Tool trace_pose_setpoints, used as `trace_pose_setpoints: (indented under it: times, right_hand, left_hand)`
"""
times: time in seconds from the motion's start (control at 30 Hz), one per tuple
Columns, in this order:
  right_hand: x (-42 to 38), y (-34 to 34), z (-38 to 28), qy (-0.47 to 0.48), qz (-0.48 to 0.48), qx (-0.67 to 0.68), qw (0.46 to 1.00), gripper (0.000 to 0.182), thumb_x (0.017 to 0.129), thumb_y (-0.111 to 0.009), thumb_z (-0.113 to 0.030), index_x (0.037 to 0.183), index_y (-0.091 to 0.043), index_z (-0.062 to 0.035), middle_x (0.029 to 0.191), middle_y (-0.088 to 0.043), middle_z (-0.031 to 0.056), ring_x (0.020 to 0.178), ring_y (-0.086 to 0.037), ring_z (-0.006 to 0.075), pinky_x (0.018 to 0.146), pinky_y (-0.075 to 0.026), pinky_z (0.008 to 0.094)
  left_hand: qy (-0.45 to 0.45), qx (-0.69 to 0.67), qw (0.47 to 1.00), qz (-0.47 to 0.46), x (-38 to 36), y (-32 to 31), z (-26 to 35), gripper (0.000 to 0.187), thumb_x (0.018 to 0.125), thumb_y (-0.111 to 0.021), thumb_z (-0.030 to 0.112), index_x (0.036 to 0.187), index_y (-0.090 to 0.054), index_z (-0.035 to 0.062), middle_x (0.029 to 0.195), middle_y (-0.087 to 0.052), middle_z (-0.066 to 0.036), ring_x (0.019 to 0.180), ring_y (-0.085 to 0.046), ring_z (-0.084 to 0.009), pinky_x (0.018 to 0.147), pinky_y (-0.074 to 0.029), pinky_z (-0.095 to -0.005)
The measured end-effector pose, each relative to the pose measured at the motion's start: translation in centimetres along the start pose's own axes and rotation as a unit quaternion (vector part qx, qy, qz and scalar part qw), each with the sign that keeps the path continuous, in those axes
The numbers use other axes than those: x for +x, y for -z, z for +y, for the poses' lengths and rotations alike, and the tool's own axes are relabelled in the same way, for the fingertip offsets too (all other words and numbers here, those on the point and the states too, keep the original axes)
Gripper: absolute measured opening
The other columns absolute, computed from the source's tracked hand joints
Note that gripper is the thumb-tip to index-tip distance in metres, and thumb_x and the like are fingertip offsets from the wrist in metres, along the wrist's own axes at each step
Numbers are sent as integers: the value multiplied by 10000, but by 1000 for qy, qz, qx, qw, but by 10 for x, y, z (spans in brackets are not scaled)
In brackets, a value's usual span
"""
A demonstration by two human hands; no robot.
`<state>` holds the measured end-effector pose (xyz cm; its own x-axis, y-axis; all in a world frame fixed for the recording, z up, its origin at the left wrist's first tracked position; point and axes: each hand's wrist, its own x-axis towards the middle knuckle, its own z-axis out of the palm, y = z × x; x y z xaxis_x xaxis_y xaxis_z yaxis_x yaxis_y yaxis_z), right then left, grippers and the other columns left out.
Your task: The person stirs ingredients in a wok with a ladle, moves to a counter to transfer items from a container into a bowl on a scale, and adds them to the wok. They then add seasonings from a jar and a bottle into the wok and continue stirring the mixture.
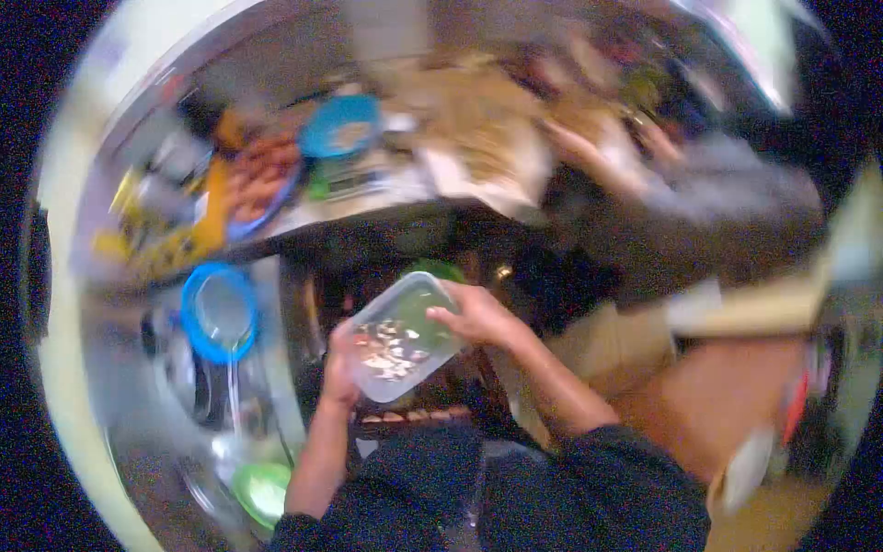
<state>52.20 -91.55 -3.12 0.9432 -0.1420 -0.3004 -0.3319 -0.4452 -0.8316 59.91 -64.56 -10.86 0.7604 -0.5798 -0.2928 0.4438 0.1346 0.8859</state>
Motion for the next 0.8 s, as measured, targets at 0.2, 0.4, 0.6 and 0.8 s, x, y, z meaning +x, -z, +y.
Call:
trace_pose_setpoints:
  times: [0.2, 0.4, 0.6, 0.8]
  right_hand:
    - [-260, -56, 83, -112, 319, 67, 939, 325, 932, -485, -281, 1143, -559, -46, 944, -643, 194, 855, -629, 343, 753, -489, 429]
    - [-620, -188, 170, -447, 435, 156, 766, 227, 905, -553, -242, 967, -635, -40, 880, -659, 75, 850, -594, 164, 784, -479, 353]
    - [-920, -215, 236, -548, 670, 164, 473, 259, 877, -574, -274, 922, -640, -28, 620, -569, 51, 489, -534, 147, 394, -437, 304]
    - [-1058, -105, 497, -476, 770, 124, 406, 264, 861, -614, -265, 909, -622, -6, 618, -548, 47, 452, -479, 140, 373, -392, 281]
  left_hand:
    - [199, 74, 921, -326, -49, -153, 32, 743, 875, -508, 546, 1425, -223, 135, 1298, -427, -146, 1148, -482, -282, 934, -438, -430]
    - [127, 354, 651, -660, -131, -235, -52, 715, 877, -573, 419, 1435, -263, 98, 1378, -406, -147, 1300, -347, -248, 1052, -284, -385]
    - [337, 361, 635, -594, -224, -213, -137, 612, 918, -530, 380, 1400, -336, 56, 1380, -418, -131, 1282, -370, -242, 1049, -296, -373]
    - [356, 528, 642, -426, -267, -224, -215, 561, 929, -530, 350, 1378, -375, 52, 1374, -433, -115, 1246, -415, -231, 1018, -344, -362]
